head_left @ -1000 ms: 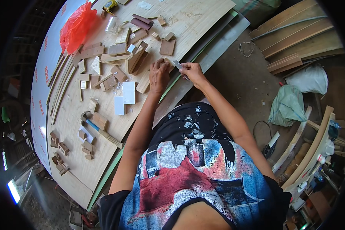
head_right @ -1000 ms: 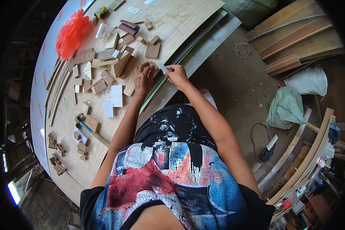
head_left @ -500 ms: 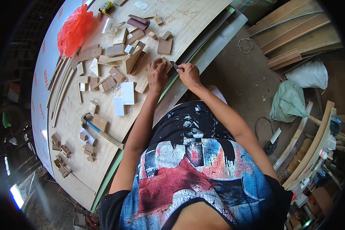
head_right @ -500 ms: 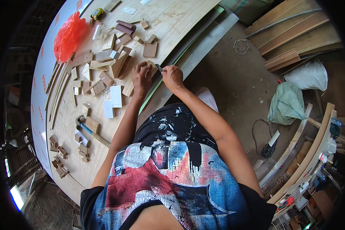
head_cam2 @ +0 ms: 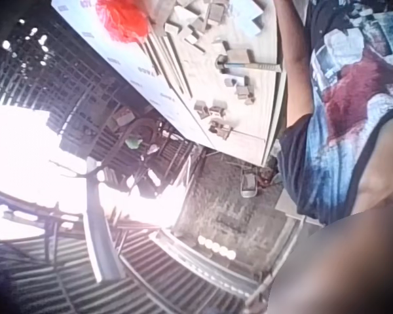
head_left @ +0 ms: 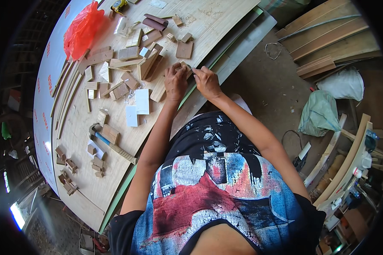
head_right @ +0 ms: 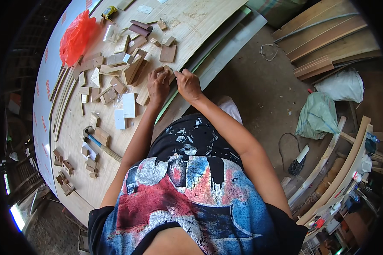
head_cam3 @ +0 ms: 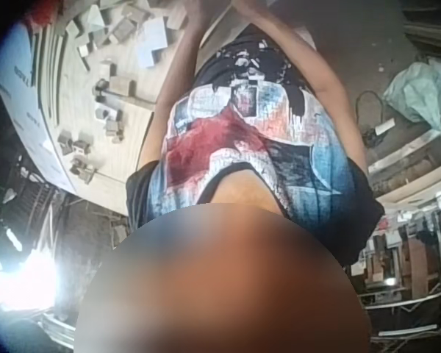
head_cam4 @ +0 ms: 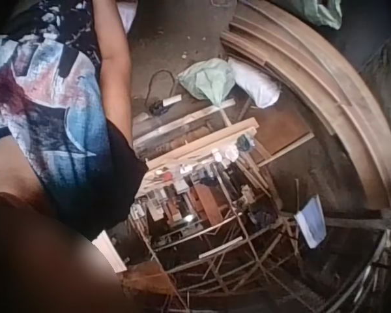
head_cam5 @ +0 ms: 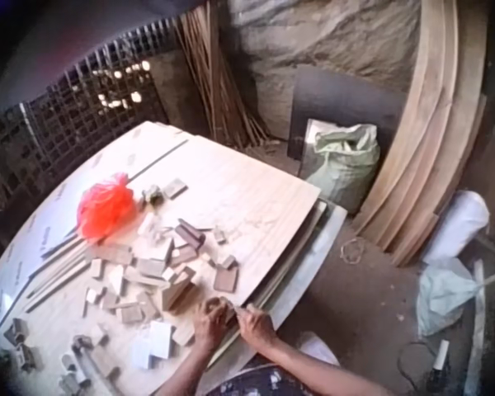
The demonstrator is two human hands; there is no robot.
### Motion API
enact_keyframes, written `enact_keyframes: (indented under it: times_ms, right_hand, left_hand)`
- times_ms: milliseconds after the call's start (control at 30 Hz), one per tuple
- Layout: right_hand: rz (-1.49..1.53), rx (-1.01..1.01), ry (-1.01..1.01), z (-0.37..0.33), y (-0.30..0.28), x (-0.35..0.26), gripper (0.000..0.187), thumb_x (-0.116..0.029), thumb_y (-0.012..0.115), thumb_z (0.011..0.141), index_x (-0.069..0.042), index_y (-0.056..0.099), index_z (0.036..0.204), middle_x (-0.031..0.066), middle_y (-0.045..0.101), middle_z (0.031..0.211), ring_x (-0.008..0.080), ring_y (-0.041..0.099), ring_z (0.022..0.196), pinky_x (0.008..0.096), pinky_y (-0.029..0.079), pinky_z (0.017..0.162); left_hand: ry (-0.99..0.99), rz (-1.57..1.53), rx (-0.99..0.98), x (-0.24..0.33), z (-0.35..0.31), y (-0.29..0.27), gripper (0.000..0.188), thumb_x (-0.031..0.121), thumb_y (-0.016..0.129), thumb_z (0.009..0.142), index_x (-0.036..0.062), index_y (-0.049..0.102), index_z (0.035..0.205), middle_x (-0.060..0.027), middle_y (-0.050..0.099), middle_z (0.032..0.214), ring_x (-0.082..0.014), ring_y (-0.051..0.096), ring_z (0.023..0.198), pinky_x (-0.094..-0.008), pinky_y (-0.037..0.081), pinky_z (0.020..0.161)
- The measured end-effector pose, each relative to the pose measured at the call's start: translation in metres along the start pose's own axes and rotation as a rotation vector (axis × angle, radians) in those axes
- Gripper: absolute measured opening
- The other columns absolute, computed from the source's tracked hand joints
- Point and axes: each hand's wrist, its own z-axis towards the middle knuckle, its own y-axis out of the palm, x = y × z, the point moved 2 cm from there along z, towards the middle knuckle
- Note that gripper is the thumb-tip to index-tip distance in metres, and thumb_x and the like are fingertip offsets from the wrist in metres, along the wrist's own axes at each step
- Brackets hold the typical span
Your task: Assembling small wooden blocks using glue and a scraper.
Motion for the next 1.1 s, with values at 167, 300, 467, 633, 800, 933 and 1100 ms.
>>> enact_keyframes:
  times_ms: [167, 300, 467, 633, 800, 933, 1100]
  right_hand:
    - [-0.049, -0.022, -0.067, -0.001, 0.002, -0.001, 0.015, -0.004, 0.05, 0.074, 0.0, 0.059, 0.087, 0.0143, 0.049, 0.067, 0.0304, 0.053, 0.063, 0.037, 0.044, 0.056]
    - [-0.116, -0.043, -0.094, -0.001, 0.004, -0.001, 0.016, -0.003, 0.049, 0.074, 0.0, 0.058, 0.087, 0.0146, 0.049, 0.068, 0.0301, 0.053, 0.064, 0.0364, 0.044, 0.057]
    - [-0.122, -0.017, -0.1, -0.001, 0.007, -0.002, 0.016, -0.002, 0.049, 0.073, 0.001, 0.058, 0.086, 0.0152, 0.049, 0.068, 0.0305, 0.053, 0.064, 0.0364, 0.044, 0.057]
    - [-0.095, -0.016, -0.037, 0.001, 0.007, -0.001, 0.014, -0.003, 0.05, 0.073, 0.0, 0.059, 0.084, 0.0153, 0.048, 0.066, 0.0314, 0.052, 0.061, 0.037, 0.044, 0.056]
    - [-0.055, -0.015, 0.02, 0.003, 0.007, -0.001, 0.011, -0.004, 0.053, 0.072, -0.001, 0.06, 0.081, 0.016, 0.05, 0.066, 0.0323, 0.053, 0.061, 0.0376, 0.044, 0.055]
    - [0.202, 0.001, 0.206, 0.007, 0.009, 0.015, 0.015, -0.005, 0.06, 0.068, 0.0, 0.063, 0.081, 0.0164, 0.058, 0.069, 0.0277, 0.058, 0.063, 0.0322, 0.046, 0.057]
    - [0.243, -0.028, 0.212, 0.007, 0.006, 0.016, 0.017, -0.006, 0.062, 0.067, 0.0, 0.063, 0.083, 0.0143, 0.059, 0.068, 0.0239, 0.059, 0.061, 0.0295, 0.047, 0.057]
  left_hand:
    - [0.011, -0.001, 0.0, -0.001, 0.0, 0.0, 0.013, 0.008, 0.063, 0.067, 0.0058, 0.063, 0.08, -0.0095, 0.057, 0.091, -0.0281, 0.051, 0.082, -0.0341, 0.042, 0.069]
    - [0.009, -0.008, -0.018, -0.002, 0.0, 0.001, 0.015, 0.008, 0.062, 0.065, 0.006, 0.062, 0.08, -0.0095, 0.056, 0.092, -0.0285, 0.05, 0.082, -0.0347, 0.042, 0.07]
    - [0.003, 0.005, -0.037, -0.003, 0.0, 0.002, 0.015, 0.01, 0.063, 0.066, 0.0066, 0.063, 0.08, -0.0092, 0.056, 0.092, -0.0278, 0.05, 0.082, -0.0342, 0.042, 0.07]
    - [0.006, 0.023, -0.042, -0.003, 0.0, 0.003, 0.015, 0.01, 0.063, 0.066, 0.0067, 0.063, 0.08, -0.009, 0.056, 0.091, -0.0277, 0.05, 0.082, -0.0341, 0.042, 0.07]
    - [0.009, 0.019, -0.026, -0.005, -0.002, 0.004, 0.015, 0.009, 0.062, 0.065, 0.0068, 0.063, 0.08, -0.0091, 0.056, 0.09, -0.0279, 0.05, 0.082, -0.0342, 0.042, 0.069]
    - [0.016, 0.009, -0.027, -0.005, -0.001, 0.005, 0.016, 0.007, 0.062, 0.064, 0.0067, 0.063, 0.08, -0.0095, 0.056, 0.091, -0.0282, 0.05, 0.082, -0.0342, 0.042, 0.069]
    - [0.017, 0.008, -0.018, -0.003, 0.0, 0.004, 0.016, 0.007, 0.062, 0.063, 0.0066, 0.063, 0.08, -0.0094, 0.056, 0.09, -0.0283, 0.05, 0.081, -0.0343, 0.043, 0.068]
